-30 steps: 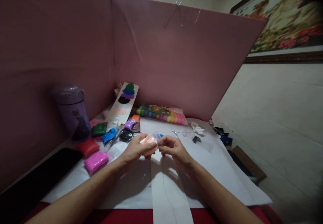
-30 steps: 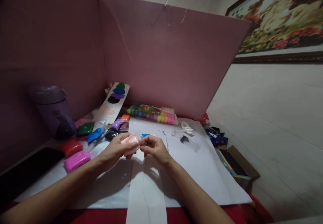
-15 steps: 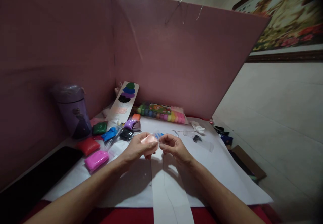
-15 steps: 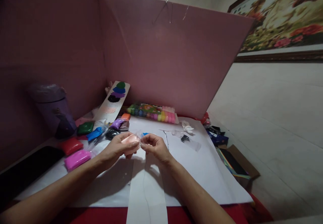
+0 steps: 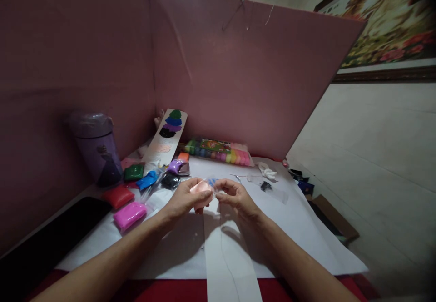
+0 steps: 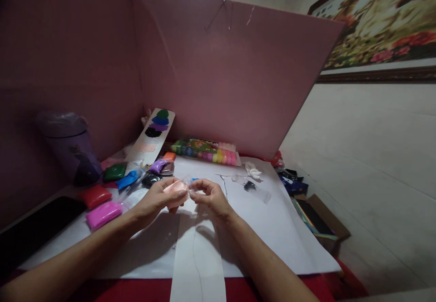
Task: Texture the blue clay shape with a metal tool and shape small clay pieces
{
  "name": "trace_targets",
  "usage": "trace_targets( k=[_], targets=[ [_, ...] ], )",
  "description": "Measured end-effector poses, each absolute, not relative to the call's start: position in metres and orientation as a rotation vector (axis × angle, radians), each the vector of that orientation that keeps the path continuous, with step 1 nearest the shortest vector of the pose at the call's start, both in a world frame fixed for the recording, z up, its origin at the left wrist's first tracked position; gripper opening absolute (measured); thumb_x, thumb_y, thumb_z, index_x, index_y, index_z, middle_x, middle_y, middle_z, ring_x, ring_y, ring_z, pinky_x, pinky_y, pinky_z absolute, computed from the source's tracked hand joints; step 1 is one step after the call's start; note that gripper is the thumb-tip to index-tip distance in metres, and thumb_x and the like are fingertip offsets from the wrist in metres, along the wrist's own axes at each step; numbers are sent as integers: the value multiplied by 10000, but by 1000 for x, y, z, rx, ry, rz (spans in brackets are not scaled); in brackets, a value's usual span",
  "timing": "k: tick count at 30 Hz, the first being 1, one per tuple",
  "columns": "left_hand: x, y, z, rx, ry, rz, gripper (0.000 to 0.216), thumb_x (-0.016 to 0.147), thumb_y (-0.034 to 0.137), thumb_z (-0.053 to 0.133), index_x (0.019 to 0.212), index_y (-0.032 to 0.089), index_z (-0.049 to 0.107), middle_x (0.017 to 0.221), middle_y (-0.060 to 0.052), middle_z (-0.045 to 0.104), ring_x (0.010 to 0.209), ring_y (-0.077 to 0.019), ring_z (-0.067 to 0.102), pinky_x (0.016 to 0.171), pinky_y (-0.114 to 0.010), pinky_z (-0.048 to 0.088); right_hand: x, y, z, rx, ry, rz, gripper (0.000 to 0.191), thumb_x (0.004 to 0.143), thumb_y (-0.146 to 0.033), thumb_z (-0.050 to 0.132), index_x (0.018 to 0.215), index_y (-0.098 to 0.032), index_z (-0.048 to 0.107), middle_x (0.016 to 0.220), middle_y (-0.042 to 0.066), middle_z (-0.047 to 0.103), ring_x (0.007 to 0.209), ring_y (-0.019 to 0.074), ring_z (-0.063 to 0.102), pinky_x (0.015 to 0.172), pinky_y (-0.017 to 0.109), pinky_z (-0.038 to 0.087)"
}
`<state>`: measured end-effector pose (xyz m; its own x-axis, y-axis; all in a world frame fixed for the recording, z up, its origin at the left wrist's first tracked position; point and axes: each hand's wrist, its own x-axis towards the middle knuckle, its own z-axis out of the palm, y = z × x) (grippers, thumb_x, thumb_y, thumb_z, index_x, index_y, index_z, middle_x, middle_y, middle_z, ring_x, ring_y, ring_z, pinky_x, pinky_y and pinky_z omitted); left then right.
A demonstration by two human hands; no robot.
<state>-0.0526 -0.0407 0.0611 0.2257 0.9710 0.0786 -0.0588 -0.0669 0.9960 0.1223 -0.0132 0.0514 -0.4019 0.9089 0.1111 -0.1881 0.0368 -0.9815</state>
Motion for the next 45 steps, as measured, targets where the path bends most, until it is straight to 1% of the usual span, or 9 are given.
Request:
trace_targets(
  k=[5, 12, 18, 22, 25, 28, 34, 40, 45],
  targets=[
    [-53, -42, 61, 1331, 974, 1121, 382, 684, 464, 708, 797, 137, 547, 593, 14, 566, 437, -86, 499, 429, -193, 362, 123, -12, 50, -777, -1472, 1528, 273, 616, -327, 804, 773, -166, 650, 789, 6, 602, 707, 126, 530, 627, 236, 413],
    [-52, -44, 64, 1348, 998, 1107, 401, 674, 487, 698, 787, 136, 541, 614, -1, 585, 455, -96, 507, 436, -202, 382, 124, -10, 46, -757, -1551, 1509, 283, 647, -377, 777, 785, -165, 650, 920, 32, 589, 722, 139, 551, 575, 253, 472],
    [-53, -40, 61, 1272, 925, 1118, 404, 689, 496, 689, 798, 134, 546, 607, -8, 596, 440, -88, 492, 417, -194, 374, 127, -6, 45, -753, -1555, 1460, 269, 637, -363, 790, 778, -182, 650, 840, 15, 597, 709, 135, 541, 593, 244, 454],
    [-55, -36, 59, 1142, 937, 1129, 413, 720, 536, 646, 734, 138, 537, 534, 10, 555, 361, -61, 421, 341, -169, 288, 128, -10, 52, -681, -1675, 1357, 213, 744, -395, 706, 776, -185, 689, 912, 45, 599, 819, 161, 542, 668, 253, 438],
    [-57, -35, 57, 1125, 972, 1111, 421, 721, 549, 641, 704, 142, 532, 480, 18, 536, 309, -50, 387, 306, -161, 188, 129, -15, 59, -656, -1802, 1282, 260, 830, -422, 612, 795, -187, 718, 969, 64, 593, 862, 170, 546, 728, 273, 439],
    [-58, -34, 57, 1135, 993, 1116, 425, 719, 555, 641, 692, 145, 535, 461, 18, 536, 294, -49, 380, 300, -160, 163, 130, -18, 63, -639, -1879, 1281, 284, 845, -432, 595, 793, -182, 719, 980, 69, 587, 896, 179, 553, 774, 286, 448],
    [-59, -33, 60, 1128, 1010, 1141, 425, 700, 555, 662, 701, 150, 532, 436, 39, 514, 287, -49, 363, 297, -161, 198, 127, -20, 58, -623, -1824, 1540, 262, 807, -446, 633, 925, -212, 639, 1073, 48, 529, 679, 138, 601, 537, 267, 490],
    [-57, -34, 56, 1154, 970, 1119, 404, 725, 536, 650, 690, 150, 535, 451, 34, 523, 298, -53, 387, 306, -163, 200, 117, -25, 51, -705, -1850, 1242, 210, 723, -320, 740, 776, -178, 595, 765, -2, 572, 718, 134, 530, 656, 252, 438],
    [-53, -35, 55, 1135, 961, 1115, 426, 710, 561, 648, 698, 152, 530, 448, 27, 534, 299, -59, 402, 305, -162, 197, 111, -25, 48, -678, -1644, 1330, 287, 647, -309, 796, 620, -167, 549, 603, -44, 509, 591, 94, 444, 589, 231, 359]
  ],
)
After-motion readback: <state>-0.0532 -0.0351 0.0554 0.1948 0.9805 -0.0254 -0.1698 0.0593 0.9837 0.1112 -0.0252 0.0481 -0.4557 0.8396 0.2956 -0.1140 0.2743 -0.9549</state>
